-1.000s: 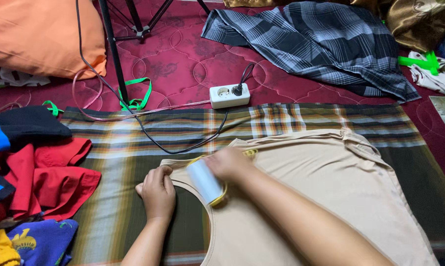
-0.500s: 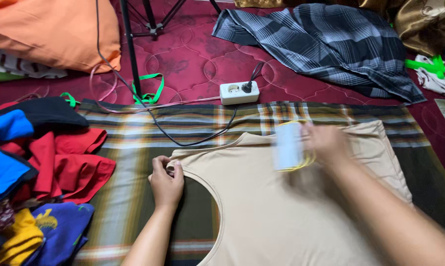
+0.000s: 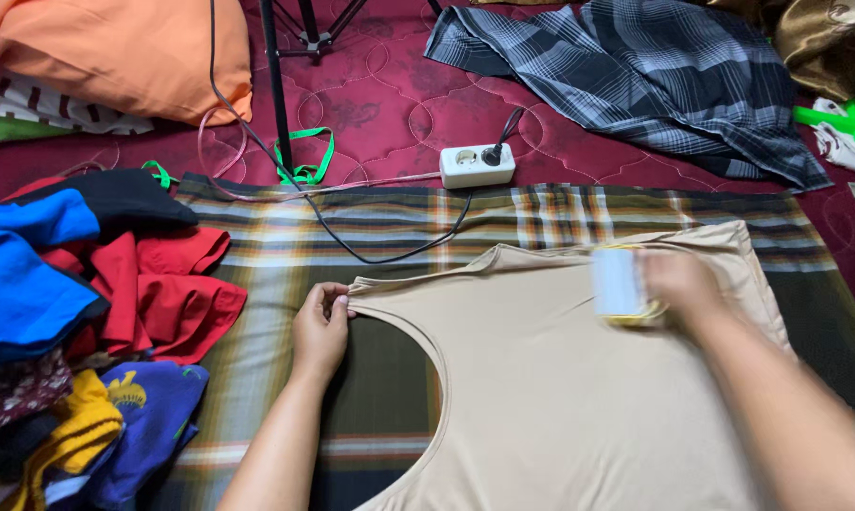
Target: The person uses a lint roller to clean a blue t-shirt and a beige tank top laid out on a bed. They roll the tool over the fabric surfaces, flip the garments to treat both sides, and then fold the cleaned items into a pile.
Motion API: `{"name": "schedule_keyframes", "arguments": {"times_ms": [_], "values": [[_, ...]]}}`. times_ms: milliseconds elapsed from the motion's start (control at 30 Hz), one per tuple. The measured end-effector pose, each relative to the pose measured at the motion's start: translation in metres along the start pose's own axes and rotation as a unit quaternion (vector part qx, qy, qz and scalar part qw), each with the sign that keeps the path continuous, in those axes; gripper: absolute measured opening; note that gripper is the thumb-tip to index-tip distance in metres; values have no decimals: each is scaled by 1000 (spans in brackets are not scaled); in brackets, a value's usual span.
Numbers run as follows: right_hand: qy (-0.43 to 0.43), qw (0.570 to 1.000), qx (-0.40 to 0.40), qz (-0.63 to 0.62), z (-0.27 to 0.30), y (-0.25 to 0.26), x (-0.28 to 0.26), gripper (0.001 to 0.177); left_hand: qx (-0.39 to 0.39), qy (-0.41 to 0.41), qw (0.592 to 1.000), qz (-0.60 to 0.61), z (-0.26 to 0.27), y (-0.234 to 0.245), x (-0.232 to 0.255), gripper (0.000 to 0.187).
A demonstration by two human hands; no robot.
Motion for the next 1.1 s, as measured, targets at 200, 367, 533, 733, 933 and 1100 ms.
{"name": "schedule_keyframes", "arguments": {"times_ms": [200,367,533,733,933,1100], "values": [[-133,870,51,471,62,128,23,64,-28,-66,985,-157,57,8,47,32],[333,937,-33,100,228,-98,-235,28,-370,100,827,-411,153,-19,39,52],[203,967,-142,54,305,-175,-264,44,-469,28,690,-551,212,-19,22,38],[-97,981,-22,167,242,54,3,42,-523,162,740,-391,213,11,9,41],[24,922,-15,385,244,50,-62,44,-571,206,727,-322,225,19,5,29],[429,877,-78,203,351,-178,-332,38,-532,227,758,-300,217,33,-30,23]]}}
Point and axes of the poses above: each hand's wrist, its own z-axis away from the middle knuckle, its own y-axis out of the back of the hand, x = y × z, the point moved 10 cm from there along -z, towards the middle knuckle, and after that the axes turned 1 degree about x, right-handed, at the moved point
